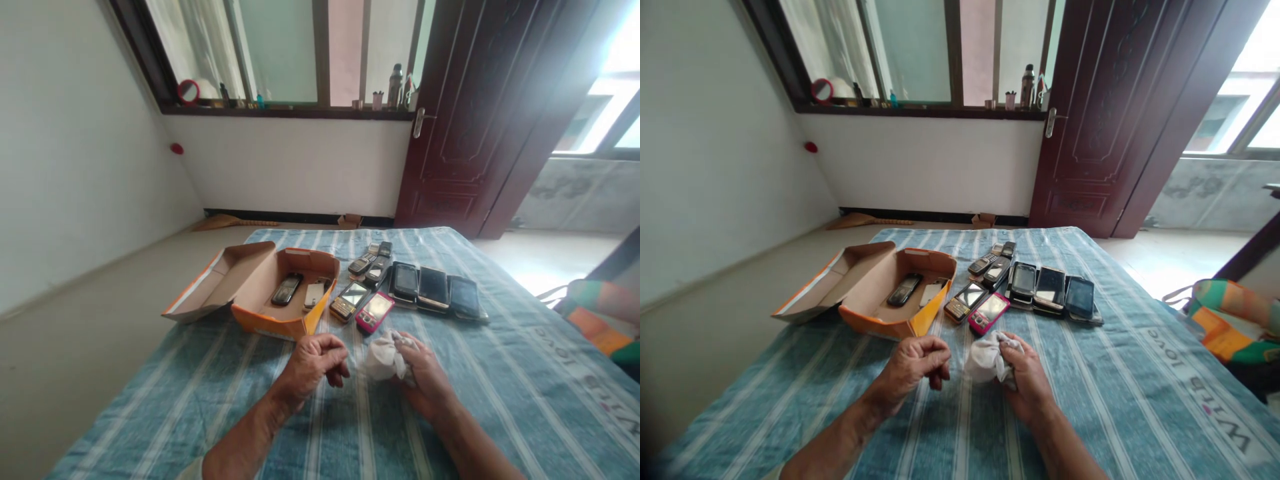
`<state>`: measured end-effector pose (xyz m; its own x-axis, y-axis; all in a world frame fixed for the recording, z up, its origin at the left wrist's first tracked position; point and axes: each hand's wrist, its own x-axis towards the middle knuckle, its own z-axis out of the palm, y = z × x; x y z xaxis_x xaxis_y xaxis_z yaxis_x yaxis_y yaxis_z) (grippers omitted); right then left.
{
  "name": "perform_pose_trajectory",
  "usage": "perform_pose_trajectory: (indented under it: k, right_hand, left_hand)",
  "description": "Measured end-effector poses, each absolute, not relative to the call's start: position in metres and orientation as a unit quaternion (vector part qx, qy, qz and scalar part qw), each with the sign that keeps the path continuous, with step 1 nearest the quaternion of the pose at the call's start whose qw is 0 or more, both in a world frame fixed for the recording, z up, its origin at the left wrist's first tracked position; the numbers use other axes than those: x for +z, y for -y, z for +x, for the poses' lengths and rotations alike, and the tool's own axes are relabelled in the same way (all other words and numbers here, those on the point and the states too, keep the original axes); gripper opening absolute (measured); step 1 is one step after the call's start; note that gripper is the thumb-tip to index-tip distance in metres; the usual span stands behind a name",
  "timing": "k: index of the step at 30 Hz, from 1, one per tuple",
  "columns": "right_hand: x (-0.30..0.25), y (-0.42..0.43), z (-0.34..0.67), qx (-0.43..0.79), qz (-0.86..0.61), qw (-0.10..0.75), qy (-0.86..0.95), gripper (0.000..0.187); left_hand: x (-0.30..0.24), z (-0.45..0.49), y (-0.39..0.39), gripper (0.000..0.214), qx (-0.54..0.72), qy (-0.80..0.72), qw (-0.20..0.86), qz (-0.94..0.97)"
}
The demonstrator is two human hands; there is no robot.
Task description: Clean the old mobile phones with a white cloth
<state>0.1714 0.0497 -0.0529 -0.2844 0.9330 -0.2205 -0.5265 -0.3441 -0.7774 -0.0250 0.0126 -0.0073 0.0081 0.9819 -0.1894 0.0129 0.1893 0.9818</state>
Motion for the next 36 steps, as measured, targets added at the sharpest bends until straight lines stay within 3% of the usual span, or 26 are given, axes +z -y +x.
perform_pose_trajectory:
  k: [8,13,19,25,36]
  right_hand:
    - [-0.051,-0.049,0.166,0.747,-0.335,0.502,0.279,0.040]
    - [-0.045,-0.043,0.161,0.727,-0.370,0.500,0.290,0.056]
    - [-0.040,-0.032,0.154,0.701,-0.390,0.459,0.382,0.049]
    - [-0.039,-0.029,0.152,0.701,-0.377,0.427,0.429,0.042]
    - [-0.036,-0.022,0.154,0.743,-0.329,0.409,0.416,0.068]
  left_hand:
    - [-0.020,0.000,-0.003,0.024,0.447,-0.520,0.553,0.473]
    - [-0.022,0.016,-0.005,0.029,0.494,-0.509,0.480,0.516]
    - [-0.017,0.017,-0.011,0.017,0.496,-0.557,0.367,0.556]
    - [-0.021,0.014,-0.013,0.029,0.470,-0.579,0.435,0.505]
    - [-0.021,0.007,-0.014,0.041,0.475,-0.625,0.501,0.364]
